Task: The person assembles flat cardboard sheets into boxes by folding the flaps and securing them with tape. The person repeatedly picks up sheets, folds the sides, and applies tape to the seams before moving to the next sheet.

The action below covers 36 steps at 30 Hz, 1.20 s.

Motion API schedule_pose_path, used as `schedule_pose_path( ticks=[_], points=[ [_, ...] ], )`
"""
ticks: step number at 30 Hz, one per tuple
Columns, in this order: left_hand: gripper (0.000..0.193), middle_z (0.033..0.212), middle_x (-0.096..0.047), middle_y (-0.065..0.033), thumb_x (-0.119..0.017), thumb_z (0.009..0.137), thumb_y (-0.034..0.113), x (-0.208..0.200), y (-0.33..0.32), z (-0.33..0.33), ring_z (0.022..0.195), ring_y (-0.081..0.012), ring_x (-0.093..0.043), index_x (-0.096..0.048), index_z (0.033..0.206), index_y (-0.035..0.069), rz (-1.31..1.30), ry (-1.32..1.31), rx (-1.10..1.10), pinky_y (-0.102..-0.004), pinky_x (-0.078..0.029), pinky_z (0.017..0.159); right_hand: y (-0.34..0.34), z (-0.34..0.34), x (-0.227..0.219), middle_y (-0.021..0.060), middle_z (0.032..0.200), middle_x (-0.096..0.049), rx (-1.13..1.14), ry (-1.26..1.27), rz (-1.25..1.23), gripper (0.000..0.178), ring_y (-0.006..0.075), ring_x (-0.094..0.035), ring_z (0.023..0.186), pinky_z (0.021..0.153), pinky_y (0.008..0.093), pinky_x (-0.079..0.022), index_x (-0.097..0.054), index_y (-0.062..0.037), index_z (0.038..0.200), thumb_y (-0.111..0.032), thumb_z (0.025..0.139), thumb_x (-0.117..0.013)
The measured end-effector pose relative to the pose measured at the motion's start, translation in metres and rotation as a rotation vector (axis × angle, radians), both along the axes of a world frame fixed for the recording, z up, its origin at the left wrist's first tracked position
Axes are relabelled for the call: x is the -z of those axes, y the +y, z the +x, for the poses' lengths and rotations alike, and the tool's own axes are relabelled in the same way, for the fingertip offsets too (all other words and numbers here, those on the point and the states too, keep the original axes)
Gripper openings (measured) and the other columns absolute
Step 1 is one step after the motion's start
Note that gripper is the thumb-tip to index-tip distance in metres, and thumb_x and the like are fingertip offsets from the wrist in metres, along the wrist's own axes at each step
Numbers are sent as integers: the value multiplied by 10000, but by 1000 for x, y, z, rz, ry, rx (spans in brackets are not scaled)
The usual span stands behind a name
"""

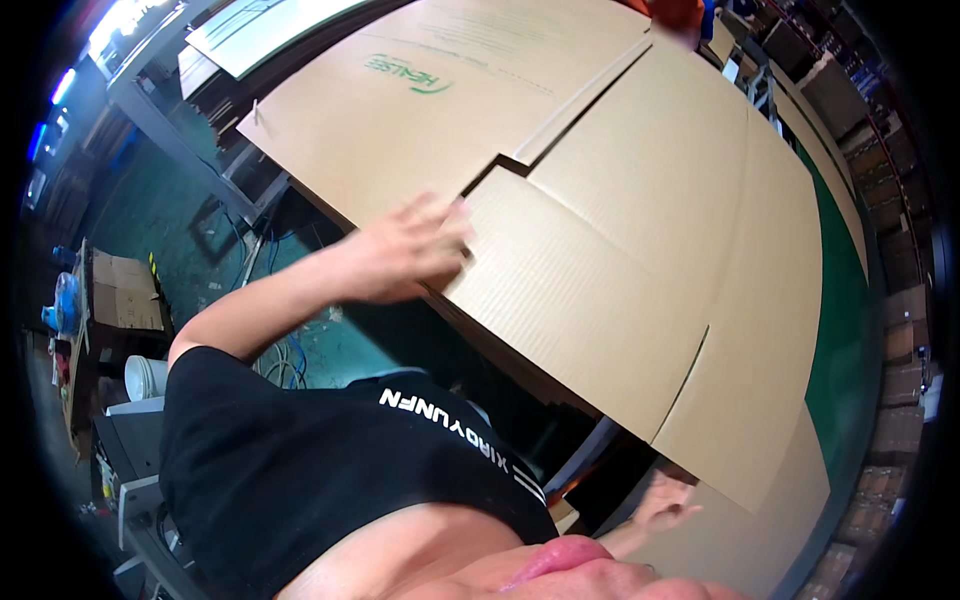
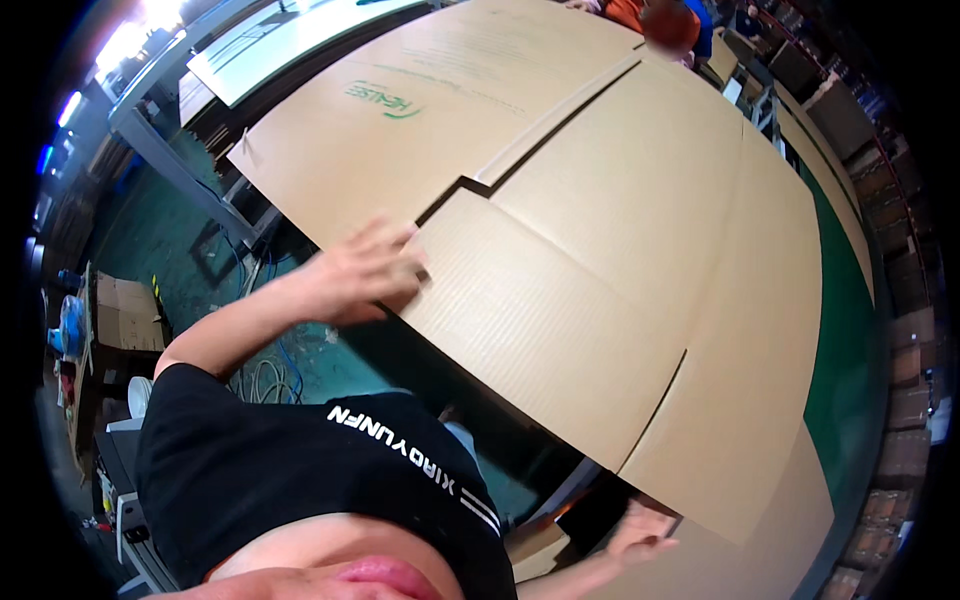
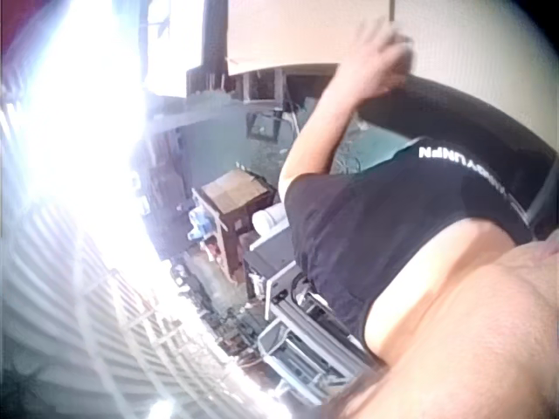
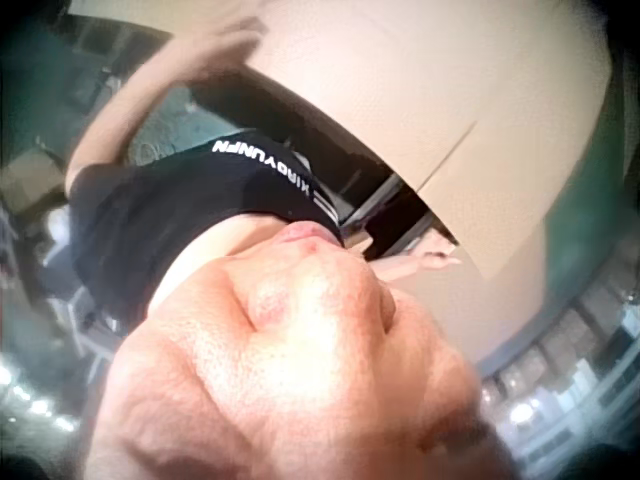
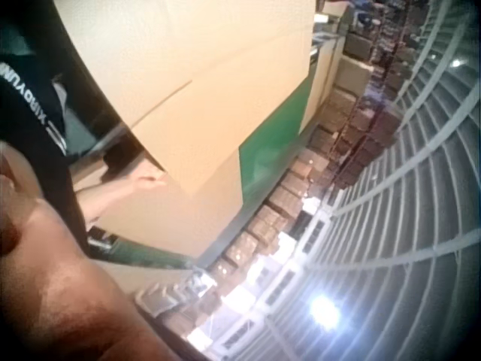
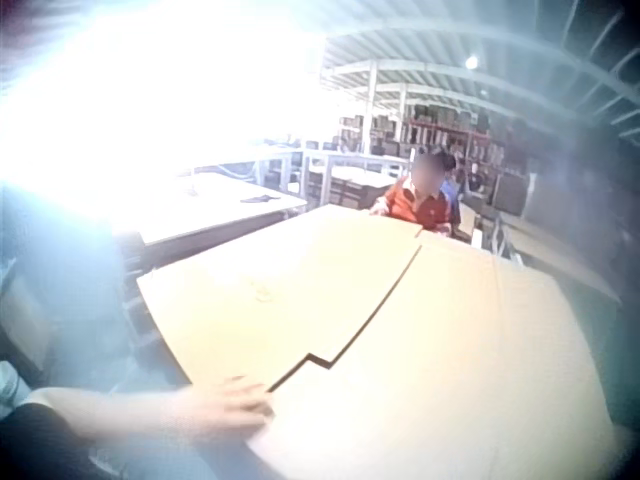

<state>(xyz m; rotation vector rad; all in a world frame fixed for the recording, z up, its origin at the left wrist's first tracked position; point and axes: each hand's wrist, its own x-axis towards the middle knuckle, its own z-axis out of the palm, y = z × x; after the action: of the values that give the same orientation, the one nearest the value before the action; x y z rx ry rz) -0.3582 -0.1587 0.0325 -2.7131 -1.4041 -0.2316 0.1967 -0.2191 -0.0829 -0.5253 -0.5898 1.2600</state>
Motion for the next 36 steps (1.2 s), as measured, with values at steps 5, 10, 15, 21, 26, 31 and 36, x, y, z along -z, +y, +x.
schedule_pose_path(
  ticks=[5, 10, 15, 21, 26, 31, 36],
  points=[
    [484, 1359, -509, -111, -773, 666, 78, 37, 28, -52, 1290, -326, -453, -597, 1116, 55, -161, -212, 59, -417, -436, 1028, 61, 109, -6, 185, 1272, -526, 830, -243, -323, 472, 281, -525, 1133, 942, 379, -474, -471, 89, 1287, -250, 962, -516],
    [423, 1277, -574, -127, -780, 678, 160, 49, 41, -74, 1210, -336, -530, -628, 1058, 53, -146, -330, 188, -419, -454, 1014, 81, 149, -85, 201, 1155, -588, 975, -551, -334, 340, 262, -602, 972, 837, 358, -527, -533, 113, 1190, -94, 922, -566],
    [350, 1121, -663, -92, -739, 750, 366, 67, 56, -88, 1071, -290, -632, -679, 936, 76, -27, -451, 295, -387, -520, 928, 68, -75, -229, 191, 1081, -631, 1050, -1095, 175, 316, 230, -636, 865, 736, 308, -556, -572, 108, 1154, -21, 870, -620],
    [329, 1082, -675, -79, -752, 743, 362, 82, 60, -102, 1036, -280, -648, -688, 915, 89, 24, -568, 292, -373, -541, 867, 93, -341, -177, 231, 1096, -641, 286, -2017, 740, 303, 354, -625, 1068, 958, 445, -480, -656, 26, 1069, 39, 771, -606],
    [335, 1050, -678, -91, -773, 677, 325, 81, 64, -97, 1023, -276, -651, -669, 876, 77, 22, -639, 301, -374, -540, 857, 105, -384, -90, 213, 1118, -616, 54, -2116, 663, 332, 382, -595, 1075, 948, 439, -480, -646, 7, 1044, 68, 718, -623],
    [486, 1135, -642, -119, -791, 638, 301, 71, 61, -98, 1027, -288, -642, -620, 1022, 58, -109, -687, 204, -372, -533, 851, 110, -375, -103, 224, 1171, -575, -131, -2138, 627, 429, 402, -524, 1164, 979, 457, -443, -619, 5, 1084, 40, 659, -663],
    [666, 1327, -528, -153, -767, 660, 281, 69, 67, -98, 1207, -330, -521, -559, 1235, 17, -88, -577, 257, -435, -452, 957, 144, -333, -118, 178, 1393, -440, -675, -1827, 302, 620, 340, -429, 1293, 1083, 443, -336, -580, -55, 1229, -125, 630, -720]
  ],
)
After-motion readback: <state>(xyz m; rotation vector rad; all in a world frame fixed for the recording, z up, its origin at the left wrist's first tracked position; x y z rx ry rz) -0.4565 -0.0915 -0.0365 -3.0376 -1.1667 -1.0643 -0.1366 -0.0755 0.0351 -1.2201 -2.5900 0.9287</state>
